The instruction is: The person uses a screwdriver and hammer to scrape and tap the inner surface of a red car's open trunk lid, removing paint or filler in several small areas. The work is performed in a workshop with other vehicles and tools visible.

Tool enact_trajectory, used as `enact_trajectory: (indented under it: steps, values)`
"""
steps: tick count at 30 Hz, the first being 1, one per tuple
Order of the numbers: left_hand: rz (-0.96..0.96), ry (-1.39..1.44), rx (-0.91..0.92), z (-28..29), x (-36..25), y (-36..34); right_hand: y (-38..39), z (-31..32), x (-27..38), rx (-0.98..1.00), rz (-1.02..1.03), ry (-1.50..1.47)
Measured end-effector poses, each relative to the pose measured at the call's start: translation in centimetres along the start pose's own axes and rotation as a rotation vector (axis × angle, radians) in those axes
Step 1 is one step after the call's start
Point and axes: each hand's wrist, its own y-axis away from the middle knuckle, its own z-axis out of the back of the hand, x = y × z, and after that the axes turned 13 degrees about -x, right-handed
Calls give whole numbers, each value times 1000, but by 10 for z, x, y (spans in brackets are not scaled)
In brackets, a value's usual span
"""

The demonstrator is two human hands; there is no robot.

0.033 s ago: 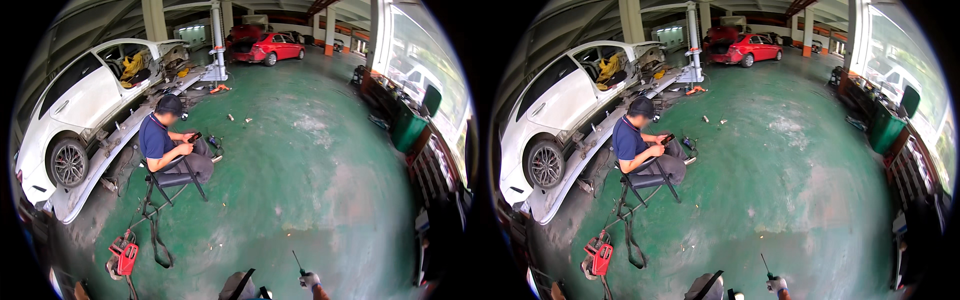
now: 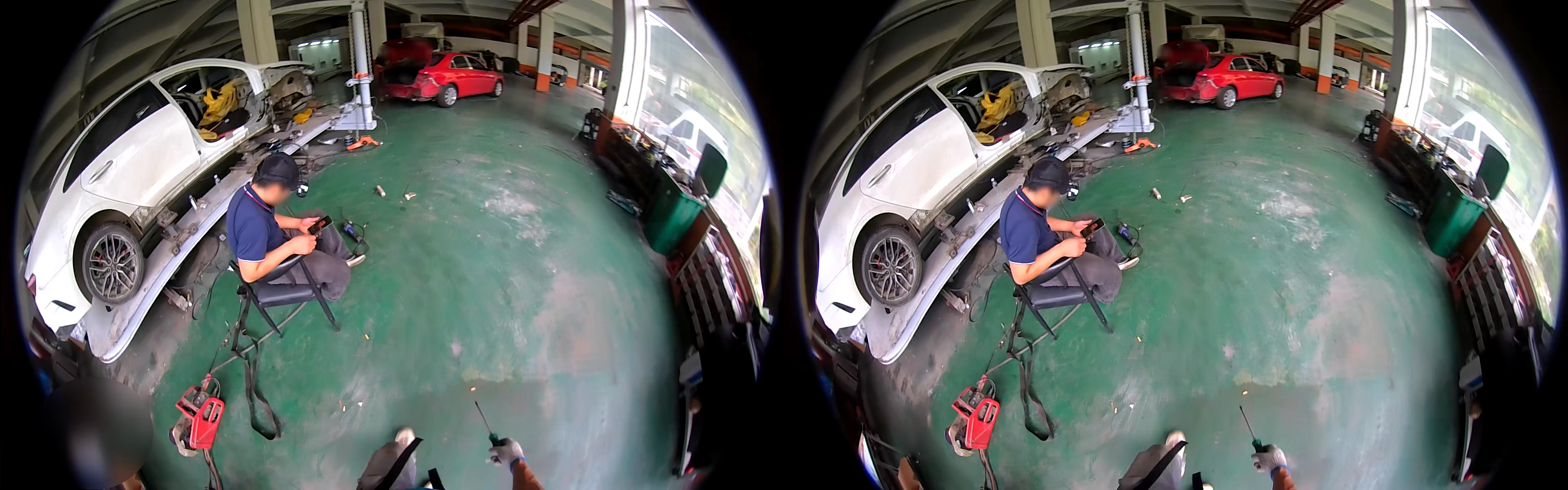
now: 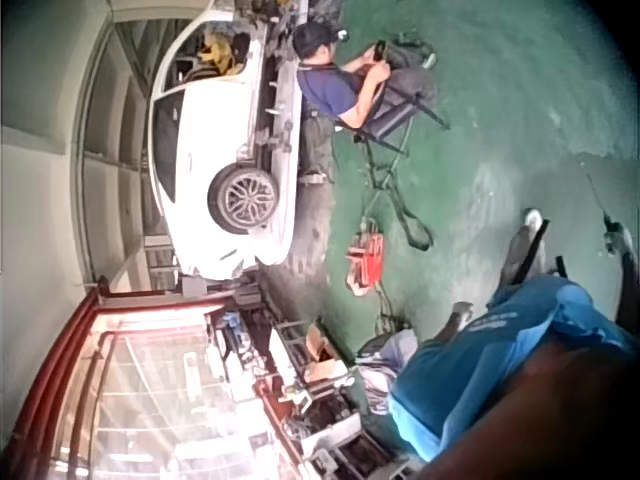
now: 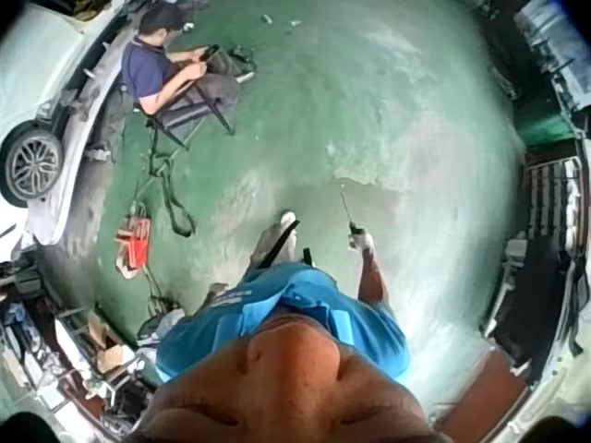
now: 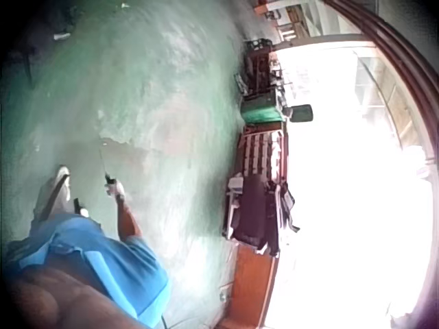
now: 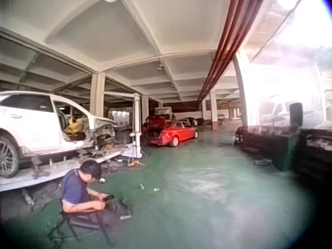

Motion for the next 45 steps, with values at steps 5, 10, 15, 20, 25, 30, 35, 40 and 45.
enact_trajectory:
  steps: [5,10,15,20,25,30,35,40,45]
  values:
    - [32,-39,-22,32,-44,-157,-170,-24,164,18,-33,0]
    - [-148,8,-4,125,-186,-357,-266,-21,224,74,-117,-405]
    - [188,1134,194,222,-439,-564,-335,11,236,-41,-304,-313]
    - [-349,272,-250,264,-716,-710,-451,-53,360,-123,-483,-248]
    - [48,511,-14,239,-798,-867,-635,-77,521,-135,-396,-186]
    - [76,-60,-72,232,-833,-896,-911,-60,807,-119,-194,26]
    - [-106,-346,-159,263,-851,-997,-1013,-77,1147,-222,111,-125]
    - [228,-191,-142,305,-1003,-1182,-1204,-117,1278,-253,229,14]
    - [-433,-1041,-132,405,-1203,-1375,-1268,-186,1327,131,-100,60]
